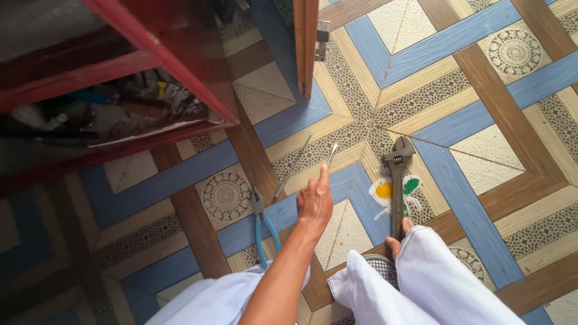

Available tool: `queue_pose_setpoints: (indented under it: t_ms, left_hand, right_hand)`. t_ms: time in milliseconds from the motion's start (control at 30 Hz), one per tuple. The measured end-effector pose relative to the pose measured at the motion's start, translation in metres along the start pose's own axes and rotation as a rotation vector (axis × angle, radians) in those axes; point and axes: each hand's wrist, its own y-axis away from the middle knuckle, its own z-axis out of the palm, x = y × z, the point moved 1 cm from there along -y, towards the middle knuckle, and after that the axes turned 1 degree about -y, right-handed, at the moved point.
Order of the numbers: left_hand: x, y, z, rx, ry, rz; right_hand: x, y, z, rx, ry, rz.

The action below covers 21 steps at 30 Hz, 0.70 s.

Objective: The person sits on a patterned floor and uses a screwdriver and pliers to manipulate a metal tool. They also use a pipe wrench to adjust a blue metal bar. The person handles various tools, including a hammer and pliers, while working on the floor.

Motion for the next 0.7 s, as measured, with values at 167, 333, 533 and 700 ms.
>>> queue_pose_setpoints:
  t_ms: [167,333,533,700]
  left_hand:
    - [-0.011,0.096,-0.025,-0.245,-0.063,-0.079]
    - [-0.009,0.041,-0.002,-0.137,-0.053,-0.050]
    - [-0.010,0.032,0.000,-0.163,-0.124,-0.057]
    - [-0.014,0.094,-0.001,-0.029,-0.045,0.025]
  right_hand:
    - [-0.007,-0.021,-0.017,0.138,0.029,-0.002]
    - [-0.030,-0.055,0.000,0.445,0.194,-0.098]
    - [-0.047,-0.058,-0.001,0.503,0.324,-0.095]
    - [-0.042,-0.051,0.002,0.511,0.349,-0.074]
